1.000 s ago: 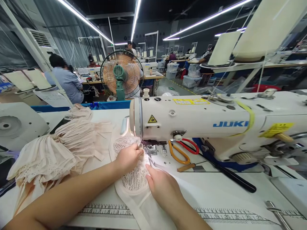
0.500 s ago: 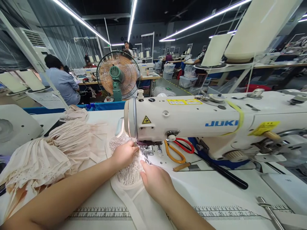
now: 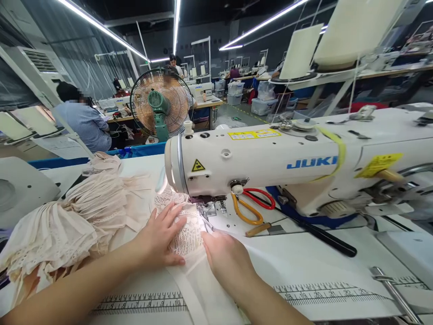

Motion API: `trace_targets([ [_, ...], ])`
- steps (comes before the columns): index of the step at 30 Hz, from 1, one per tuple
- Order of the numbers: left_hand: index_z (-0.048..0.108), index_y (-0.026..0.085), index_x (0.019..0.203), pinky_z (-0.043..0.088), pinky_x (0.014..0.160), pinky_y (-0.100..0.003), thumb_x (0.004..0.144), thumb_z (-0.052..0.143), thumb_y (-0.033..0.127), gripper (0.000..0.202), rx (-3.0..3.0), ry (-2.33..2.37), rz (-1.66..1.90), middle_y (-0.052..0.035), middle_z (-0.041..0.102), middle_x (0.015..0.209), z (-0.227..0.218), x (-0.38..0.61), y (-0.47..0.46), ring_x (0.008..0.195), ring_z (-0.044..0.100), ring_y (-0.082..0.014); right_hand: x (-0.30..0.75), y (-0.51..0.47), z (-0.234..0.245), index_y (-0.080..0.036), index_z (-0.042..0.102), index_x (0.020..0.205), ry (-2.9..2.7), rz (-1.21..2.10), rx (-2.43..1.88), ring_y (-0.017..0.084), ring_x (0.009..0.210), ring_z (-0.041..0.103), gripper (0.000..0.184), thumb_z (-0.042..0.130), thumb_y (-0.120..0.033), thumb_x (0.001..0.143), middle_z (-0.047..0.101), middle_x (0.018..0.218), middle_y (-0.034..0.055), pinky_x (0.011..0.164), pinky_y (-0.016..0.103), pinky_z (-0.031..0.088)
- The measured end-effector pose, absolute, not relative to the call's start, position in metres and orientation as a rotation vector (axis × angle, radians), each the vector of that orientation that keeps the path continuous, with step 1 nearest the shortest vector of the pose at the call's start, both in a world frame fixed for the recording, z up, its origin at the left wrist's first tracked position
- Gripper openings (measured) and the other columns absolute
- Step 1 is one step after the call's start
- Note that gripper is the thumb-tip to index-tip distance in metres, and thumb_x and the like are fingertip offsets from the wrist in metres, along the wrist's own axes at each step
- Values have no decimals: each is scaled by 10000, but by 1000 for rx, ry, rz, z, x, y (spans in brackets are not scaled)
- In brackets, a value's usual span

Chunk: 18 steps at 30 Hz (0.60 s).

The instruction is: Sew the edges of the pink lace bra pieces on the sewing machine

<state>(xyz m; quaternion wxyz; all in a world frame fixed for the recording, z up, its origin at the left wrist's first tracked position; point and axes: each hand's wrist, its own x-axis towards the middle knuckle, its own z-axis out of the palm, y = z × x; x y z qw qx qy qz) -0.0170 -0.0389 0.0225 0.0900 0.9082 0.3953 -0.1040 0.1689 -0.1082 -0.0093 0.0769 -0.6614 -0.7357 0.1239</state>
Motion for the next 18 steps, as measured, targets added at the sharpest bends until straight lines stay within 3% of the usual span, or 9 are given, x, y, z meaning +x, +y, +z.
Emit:
trace_targets([
  [5,212,235,1421,100,991,-699,578,621,706,1049,2563,1258,-400,-93,-60,1505,20,-17,-37,1355,-48,-392,169,-103,-4,-245,622,1014,-2251,379,-2052,209,698,595,346,303,-230,878,647,763,52,514,282,261],
  [12,253,249,1408,155,1011,-660,586,658,655,1003,2540,1251,-372,-106,-50,1508,25,-17,-13,1355,-5,-397,166,-94,3,-238,534,1194,-2299,417,-2098,247,732,638,371,335,-224,882,693,802,78,495,296,264],
  [18,250,260,1407,135,1041,-607,579,674,636,1002,2530,1220,-400,-125,-52,1507,26,-16,4,1361,-4,-374,170,-95,6,-242,492,1245,-2345,429,-2117,246,709,639,394,342,-219,881,684,800,79,480,290,274],
])
